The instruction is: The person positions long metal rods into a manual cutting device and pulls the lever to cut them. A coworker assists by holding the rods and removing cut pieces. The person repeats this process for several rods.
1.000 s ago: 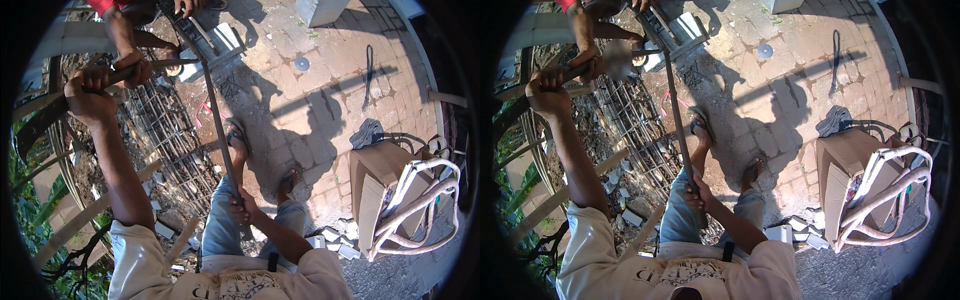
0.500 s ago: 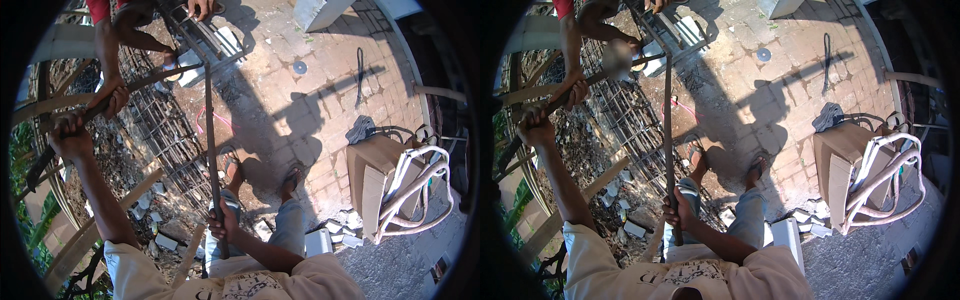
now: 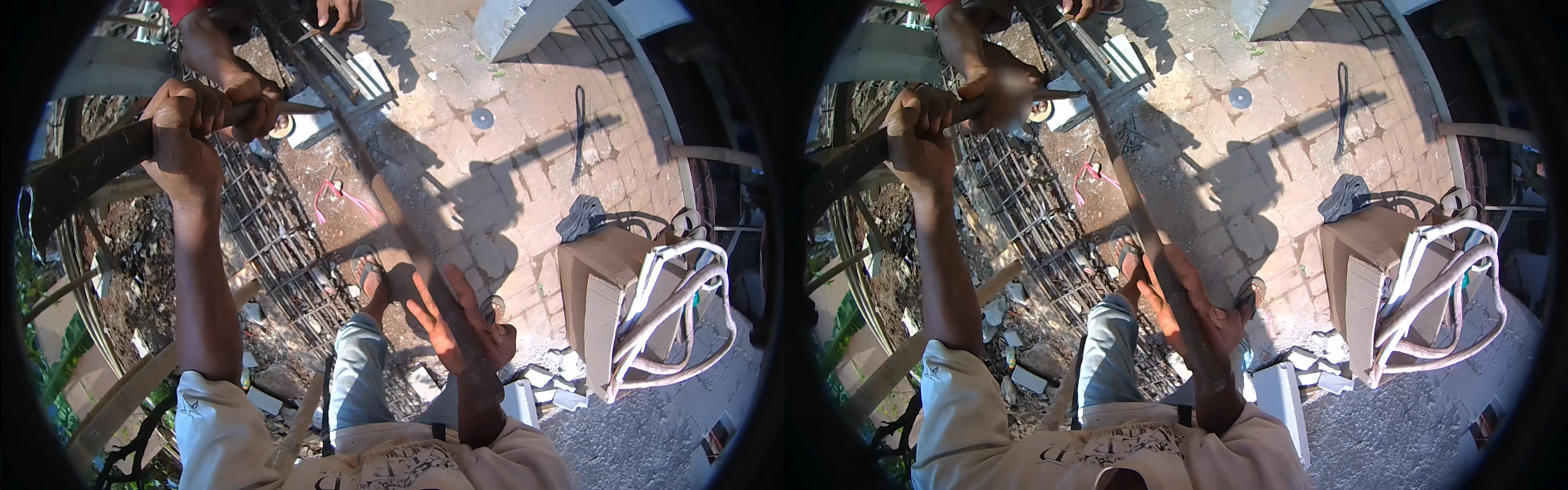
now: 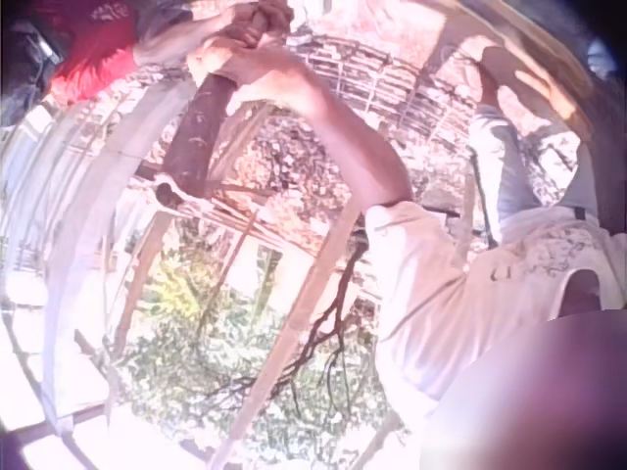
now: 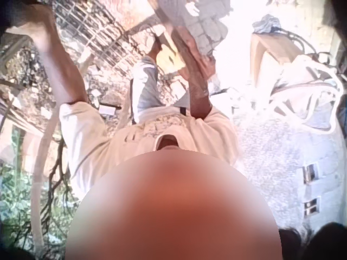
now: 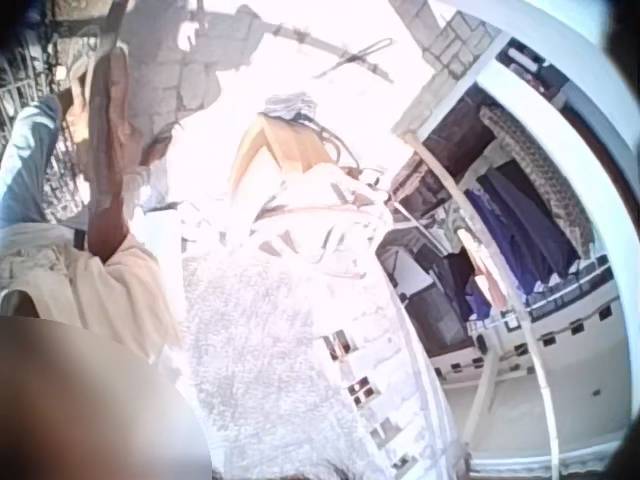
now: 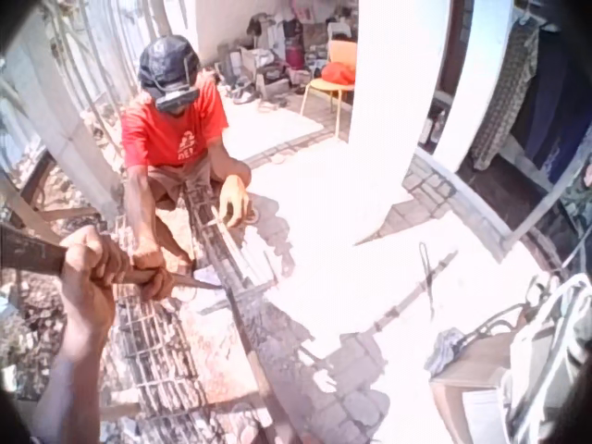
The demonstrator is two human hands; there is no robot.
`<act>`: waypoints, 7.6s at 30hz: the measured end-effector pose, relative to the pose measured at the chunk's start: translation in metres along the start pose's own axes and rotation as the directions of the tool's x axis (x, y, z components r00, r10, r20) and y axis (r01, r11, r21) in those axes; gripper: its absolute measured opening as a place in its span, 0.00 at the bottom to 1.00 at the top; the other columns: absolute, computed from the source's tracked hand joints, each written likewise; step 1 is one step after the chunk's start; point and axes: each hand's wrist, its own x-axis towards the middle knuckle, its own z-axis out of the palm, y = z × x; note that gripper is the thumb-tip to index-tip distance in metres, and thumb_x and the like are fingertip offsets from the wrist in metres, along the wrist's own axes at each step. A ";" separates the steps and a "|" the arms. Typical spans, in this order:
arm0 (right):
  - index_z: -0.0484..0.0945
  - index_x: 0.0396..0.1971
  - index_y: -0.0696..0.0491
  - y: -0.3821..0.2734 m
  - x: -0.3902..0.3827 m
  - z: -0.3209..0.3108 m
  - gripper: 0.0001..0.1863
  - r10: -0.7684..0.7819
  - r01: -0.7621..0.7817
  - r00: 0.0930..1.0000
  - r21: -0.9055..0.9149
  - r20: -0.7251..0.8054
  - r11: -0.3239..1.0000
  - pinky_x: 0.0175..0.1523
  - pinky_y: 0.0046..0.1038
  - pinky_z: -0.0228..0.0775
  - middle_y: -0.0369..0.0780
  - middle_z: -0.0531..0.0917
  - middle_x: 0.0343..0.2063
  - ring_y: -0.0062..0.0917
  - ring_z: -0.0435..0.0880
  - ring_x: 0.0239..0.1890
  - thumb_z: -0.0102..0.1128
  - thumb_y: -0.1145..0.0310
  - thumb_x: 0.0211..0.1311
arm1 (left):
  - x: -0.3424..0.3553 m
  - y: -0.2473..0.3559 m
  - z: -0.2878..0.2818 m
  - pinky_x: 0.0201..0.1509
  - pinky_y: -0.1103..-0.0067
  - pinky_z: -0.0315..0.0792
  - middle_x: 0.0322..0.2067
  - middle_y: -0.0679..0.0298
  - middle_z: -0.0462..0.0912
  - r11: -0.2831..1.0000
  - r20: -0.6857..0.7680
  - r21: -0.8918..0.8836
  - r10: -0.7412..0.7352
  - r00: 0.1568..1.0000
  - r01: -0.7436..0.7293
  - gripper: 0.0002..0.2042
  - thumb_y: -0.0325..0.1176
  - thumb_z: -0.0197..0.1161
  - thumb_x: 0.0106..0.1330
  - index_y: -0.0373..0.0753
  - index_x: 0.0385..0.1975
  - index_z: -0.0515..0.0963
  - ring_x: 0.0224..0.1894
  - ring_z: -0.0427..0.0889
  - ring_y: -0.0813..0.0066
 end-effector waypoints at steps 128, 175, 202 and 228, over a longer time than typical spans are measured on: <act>0.71 0.33 0.49 -0.160 0.075 -0.086 0.26 -0.654 0.502 0.666 -0.433 -0.358 0.749 0.57 0.46 0.67 0.41 0.80 0.32 0.34 0.79 0.40 0.45 0.37 0.62 | -0.008 -0.009 0.112 0.24 0.80 0.57 0.14 0.67 0.61 0.985 -0.096 0.100 0.151 0.984 -0.142 0.16 0.33 0.55 0.63 0.41 0.14 0.60 0.19 0.59 0.78; 0.77 0.35 0.57 -0.303 0.196 -0.340 0.25 0.236 -0.507 0.579 -0.572 -0.780 -0.645 0.30 0.32 0.67 0.39 0.75 0.16 0.23 0.73 0.20 0.54 0.46 0.63 | -0.204 -0.487 0.187 0.24 0.67 0.67 0.13 0.67 0.59 0.171 -0.246 -0.695 -0.969 -0.007 0.698 0.34 0.76 0.29 0.57 0.45 0.25 0.59 0.14 0.61 0.71; 0.78 0.21 0.62 -0.227 0.120 -0.296 0.34 0.325 -0.744 0.405 -0.515 -0.854 -0.426 0.30 0.36 0.68 0.46 0.77 0.14 0.36 0.79 0.21 0.55 0.39 0.57 | -0.212 -0.460 0.139 0.18 0.72 0.67 0.13 0.69 0.59 0.118 -0.336 -0.463 -0.940 -0.051 0.879 0.36 0.75 0.31 0.57 0.42 0.24 0.60 0.11 0.61 0.76; 0.68 0.35 0.58 -0.230 0.217 -0.015 0.24 0.268 -0.740 0.413 -0.492 -0.870 -0.459 0.25 0.42 0.68 0.46 0.76 0.16 0.38 0.77 0.18 0.43 0.48 0.68 | -0.088 -0.375 0.179 0.21 0.72 0.75 0.25 0.64 0.67 0.126 -0.226 -0.659 -0.973 -0.036 0.741 0.18 0.50 0.45 0.71 0.40 0.44 0.62 0.17 0.68 0.75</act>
